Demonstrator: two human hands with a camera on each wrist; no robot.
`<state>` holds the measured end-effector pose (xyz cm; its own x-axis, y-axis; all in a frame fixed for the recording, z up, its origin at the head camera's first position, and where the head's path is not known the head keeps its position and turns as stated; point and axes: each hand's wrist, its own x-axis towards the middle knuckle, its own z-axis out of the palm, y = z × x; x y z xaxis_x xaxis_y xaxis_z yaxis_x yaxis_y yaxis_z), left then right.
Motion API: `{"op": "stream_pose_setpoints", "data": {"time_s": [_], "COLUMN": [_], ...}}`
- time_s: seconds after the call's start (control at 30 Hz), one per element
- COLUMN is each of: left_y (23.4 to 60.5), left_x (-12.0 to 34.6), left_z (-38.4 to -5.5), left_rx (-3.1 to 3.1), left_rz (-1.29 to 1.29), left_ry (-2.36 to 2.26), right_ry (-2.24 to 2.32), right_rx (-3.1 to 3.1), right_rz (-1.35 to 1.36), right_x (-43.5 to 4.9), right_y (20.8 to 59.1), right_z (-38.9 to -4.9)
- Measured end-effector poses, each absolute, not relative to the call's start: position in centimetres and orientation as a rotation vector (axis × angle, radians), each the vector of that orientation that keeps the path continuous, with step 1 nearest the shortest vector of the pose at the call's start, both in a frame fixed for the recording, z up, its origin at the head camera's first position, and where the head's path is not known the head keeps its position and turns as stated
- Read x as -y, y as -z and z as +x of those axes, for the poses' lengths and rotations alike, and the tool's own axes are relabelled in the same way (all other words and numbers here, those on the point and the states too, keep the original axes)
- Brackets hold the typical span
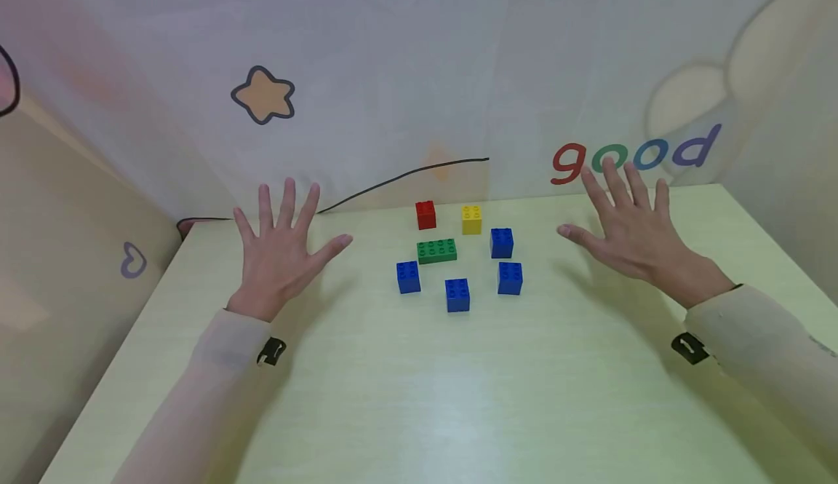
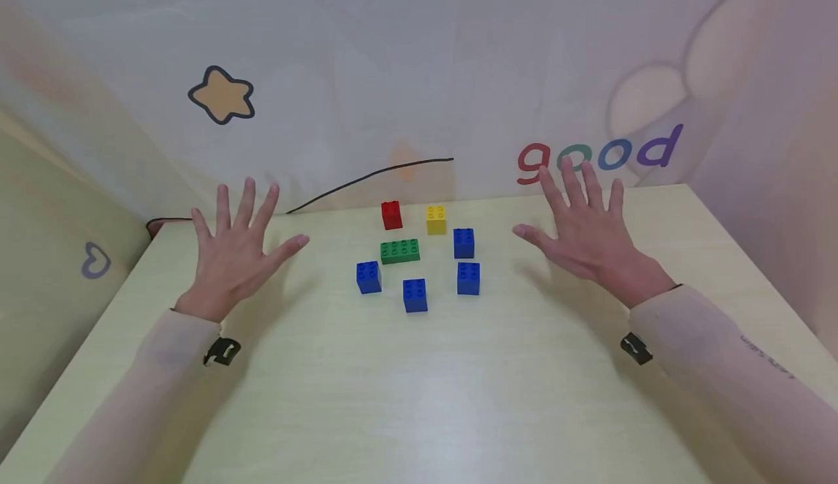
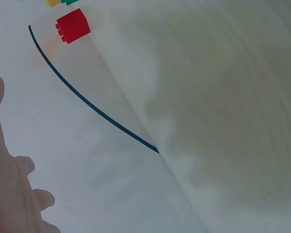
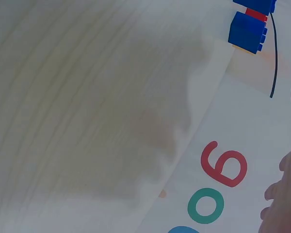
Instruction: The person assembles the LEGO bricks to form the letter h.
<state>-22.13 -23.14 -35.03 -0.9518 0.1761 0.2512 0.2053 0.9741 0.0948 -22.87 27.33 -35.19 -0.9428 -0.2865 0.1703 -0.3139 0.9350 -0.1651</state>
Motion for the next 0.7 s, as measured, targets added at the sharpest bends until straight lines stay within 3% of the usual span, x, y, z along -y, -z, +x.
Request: {"op": "stream_pose_setpoints", "data": {"time_s": [0.7], "left_y": [34.0], "left_x": [21.1], "left_z": [-21.6], "left_rx": [2.827], "left_rz": [-0.297], "left_ry": [0.276], "right_ry": [-0.400], "right_rx": [2.859], "right_rz": [0.509], "right_x": [-26.9], "right_y": [34.0], "right_z": [-22.6]}}
